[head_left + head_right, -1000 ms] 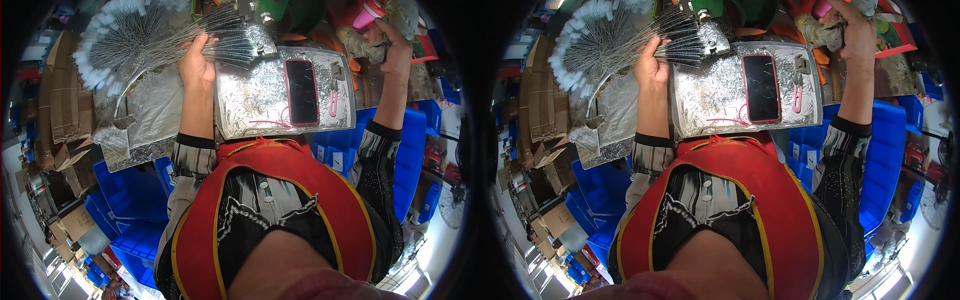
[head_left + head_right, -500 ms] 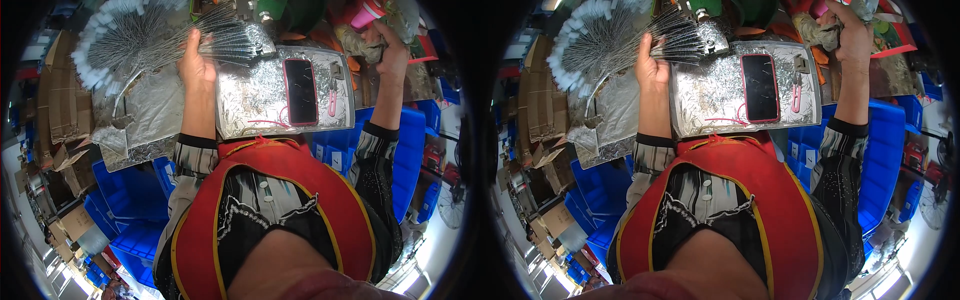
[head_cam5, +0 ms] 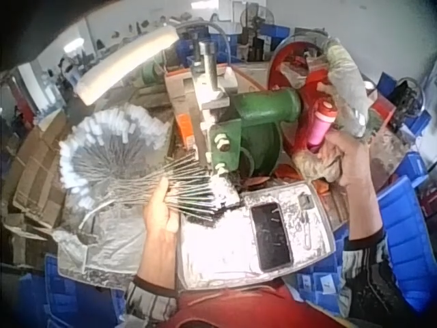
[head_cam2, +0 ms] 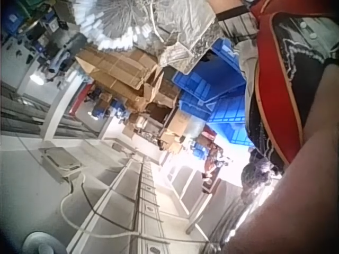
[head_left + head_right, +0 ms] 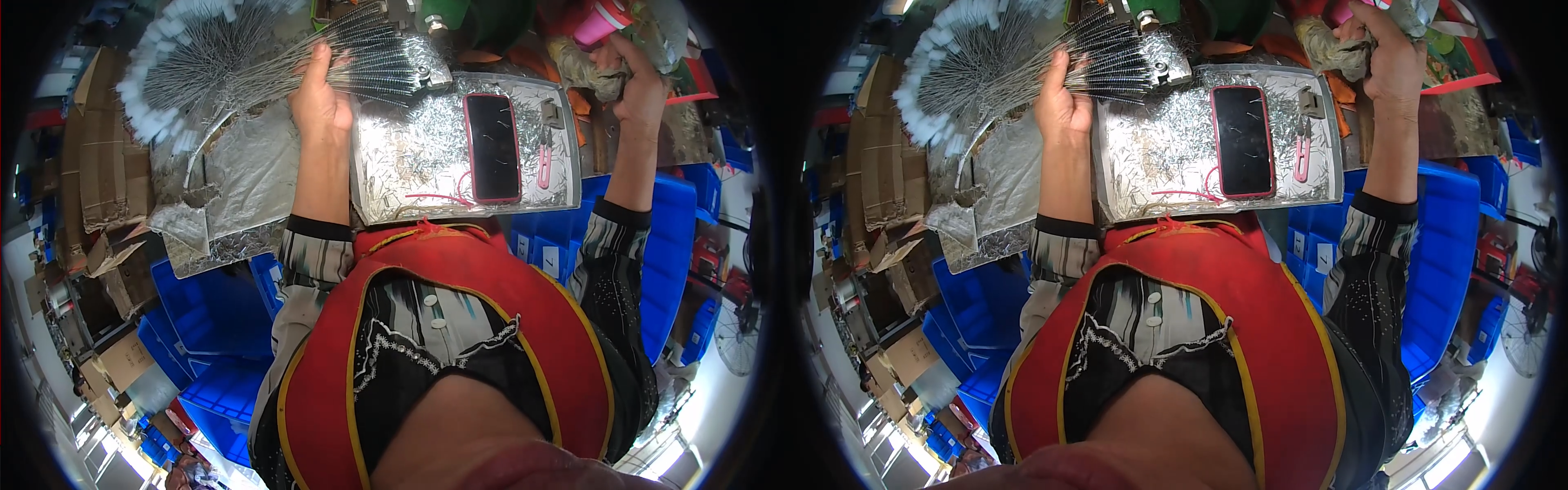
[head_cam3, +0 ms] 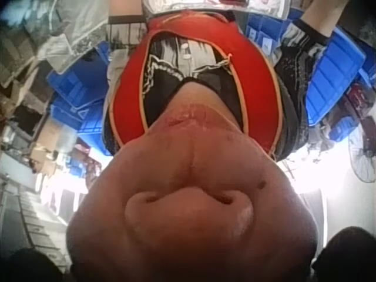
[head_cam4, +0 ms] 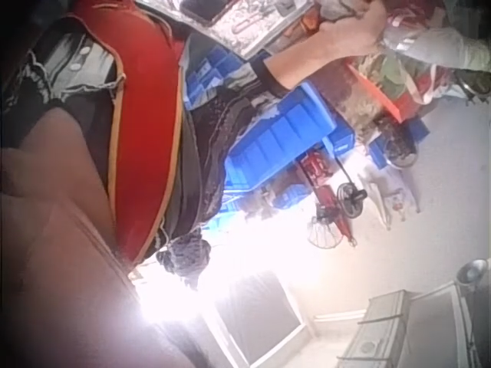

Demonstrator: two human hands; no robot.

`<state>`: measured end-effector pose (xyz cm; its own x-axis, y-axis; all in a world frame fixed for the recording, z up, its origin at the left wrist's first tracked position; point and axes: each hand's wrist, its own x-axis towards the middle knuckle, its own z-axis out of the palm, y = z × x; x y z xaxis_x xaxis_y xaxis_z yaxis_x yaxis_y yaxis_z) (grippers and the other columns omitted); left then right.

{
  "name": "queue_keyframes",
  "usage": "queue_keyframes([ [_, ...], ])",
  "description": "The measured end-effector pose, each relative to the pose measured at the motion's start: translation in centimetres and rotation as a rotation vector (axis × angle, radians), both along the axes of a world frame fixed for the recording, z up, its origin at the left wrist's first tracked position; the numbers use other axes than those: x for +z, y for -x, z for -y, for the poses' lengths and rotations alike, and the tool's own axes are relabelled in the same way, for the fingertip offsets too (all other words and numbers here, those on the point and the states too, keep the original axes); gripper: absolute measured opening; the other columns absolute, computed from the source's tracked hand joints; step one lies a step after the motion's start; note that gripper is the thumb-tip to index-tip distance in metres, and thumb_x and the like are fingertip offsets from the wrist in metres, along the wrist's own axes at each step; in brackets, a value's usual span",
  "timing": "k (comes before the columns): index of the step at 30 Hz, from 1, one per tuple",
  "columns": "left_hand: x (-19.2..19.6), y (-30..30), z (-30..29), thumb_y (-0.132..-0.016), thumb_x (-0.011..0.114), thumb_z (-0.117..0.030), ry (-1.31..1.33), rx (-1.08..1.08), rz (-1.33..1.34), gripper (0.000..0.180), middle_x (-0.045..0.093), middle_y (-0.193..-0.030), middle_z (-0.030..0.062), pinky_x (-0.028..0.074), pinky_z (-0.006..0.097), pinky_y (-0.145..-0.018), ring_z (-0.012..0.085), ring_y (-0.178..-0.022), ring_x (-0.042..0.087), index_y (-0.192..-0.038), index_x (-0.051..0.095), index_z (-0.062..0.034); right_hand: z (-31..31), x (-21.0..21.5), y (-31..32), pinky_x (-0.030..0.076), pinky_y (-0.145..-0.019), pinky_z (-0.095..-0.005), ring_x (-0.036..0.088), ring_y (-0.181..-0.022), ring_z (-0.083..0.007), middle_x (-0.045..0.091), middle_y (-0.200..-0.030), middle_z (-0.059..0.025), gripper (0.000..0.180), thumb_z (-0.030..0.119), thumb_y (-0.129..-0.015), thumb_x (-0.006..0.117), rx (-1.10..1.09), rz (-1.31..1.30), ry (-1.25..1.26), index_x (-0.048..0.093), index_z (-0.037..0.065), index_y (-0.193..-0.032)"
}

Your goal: Sorting and bundling thin black bristles or rods at a workstation.

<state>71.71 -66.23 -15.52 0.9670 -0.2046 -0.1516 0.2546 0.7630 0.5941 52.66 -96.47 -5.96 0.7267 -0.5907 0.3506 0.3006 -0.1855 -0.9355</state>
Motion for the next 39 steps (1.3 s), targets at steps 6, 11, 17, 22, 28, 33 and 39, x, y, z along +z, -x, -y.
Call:
queue_keyframes([
  [6, 0.3, 1.1, 0.2, -0.079, 0.058, -0.002, 0.036, 0.034, -0.051, 0.014, 0.059, -0.090, 0.0129, 0.051, 0.034, -0.073, 0.0232, -0.080, 0.058, -0.091, 0.055, 0.0019, -0.7, 1.0, 0.3, 0.046, -0.070, -0.0348, 0.048, -0.064, -0.0198, 0.045, -0.068, -0.0088, 0.020, 0.005, -0.081, 0.046, -0.079, -0.055, 0.249, 0.058, -0.007, -0.089],
  [11, 0.6, 1.7, 0.4, -0.080, 0.057, -0.003, 0.036, 0.110, -0.084, 0.013, 0.059, -0.089, 0.0124, 0.052, 0.034, -0.074, 0.0225, -0.080, 0.058, -0.091, 0.054, 0.0022, 1.1, 0.9, 0.3, 0.045, -0.070, -0.0351, 0.048, -0.064, -0.0204, 0.043, -0.066, -0.0079, 0.020, 0.005, -0.081, 0.044, 0.002, -0.040, -0.104, 0.059, -0.006, -0.088],
  [17, 0.5, 1.2, 0.1, -0.079, 0.058, -0.002, 0.012, 0.084, -0.090, 0.012, 0.059, -0.089, 0.0124, 0.052, 0.033, -0.074, 0.0221, -0.080, 0.058, -0.090, 0.054, 0.0014, 0.9, 1.2, 0.1, 0.044, -0.069, -0.0353, 0.048, -0.064, -0.0208, 0.042, -0.064, -0.0072, 0.019, 0.005, -0.082, 0.043, -0.002, -0.071, -0.132, 0.058, -0.006, -0.084],
  [22, 0.1, 0.8, 0.2, -0.079, 0.059, -0.003, 0.034, 0.036, -0.033, 0.012, 0.059, -0.088, 0.0121, 0.052, 0.033, -0.074, 0.0215, -0.079, 0.058, -0.089, 0.054, -0.0004, 0.8, 0.9, 0.1, 0.044, -0.069, -0.0356, 0.048, -0.062, -0.0209, 0.041, -0.064, -0.0072, 0.018, 0.006, -0.082, 0.045, 0.005, -0.021, -0.106, 0.058, -0.006, -0.084],
  [28, 0.4, 1.0, 0.1, -0.079, 0.059, -0.005, 0.011, 0.050, -0.013, 0.013, 0.059, -0.089, 0.0112, 0.052, 0.032, -0.072, 0.0207, -0.079, 0.058, -0.090, 0.054, -0.0011, 0.7, 1.2, 0.1, 0.044, -0.069, -0.0359, 0.048, -0.062, -0.0208, 0.041, -0.064, -0.0071, 0.019, 0.006, -0.082, 0.045, 0.072, -0.014, -0.089, 0.058, -0.007, -0.085],
  [33, 0.9, 1.2, 0.1, -0.076, 0.061, 0.002, -0.009, 0.037, 0.022, 0.018, 0.057, -0.090, 0.0123, 0.053, 0.033, -0.073, 0.0211, -0.080, 0.058, -0.092, 0.052, 0.0022, 0.3, 1.4, 0.2, 0.044, -0.070, -0.0360, 0.047, -0.062, -0.0205, 0.041, -0.063, -0.0070, 0.018, 0.006, -0.082, 0.045, 0.027, -0.031, -0.090, 0.058, -0.006, -0.084],
  [39, 0.6, 1.0, 0.0, -0.076, 0.060, 0.002, -0.026, 0.052, 0.030, 0.019, 0.057, -0.091, 0.0125, 0.053, 0.033, -0.073, 0.0216, -0.081, 0.058, -0.092, 0.050, 0.0018, -0.1, 1.3, 0.1, 0.045, -0.069, -0.0360, 0.047, -0.062, -0.0203, 0.041, -0.063, -0.0069, 0.016, 0.005, -0.081, 0.046, -0.022, -0.027, -0.029, 0.058, -0.006, -0.081],
])
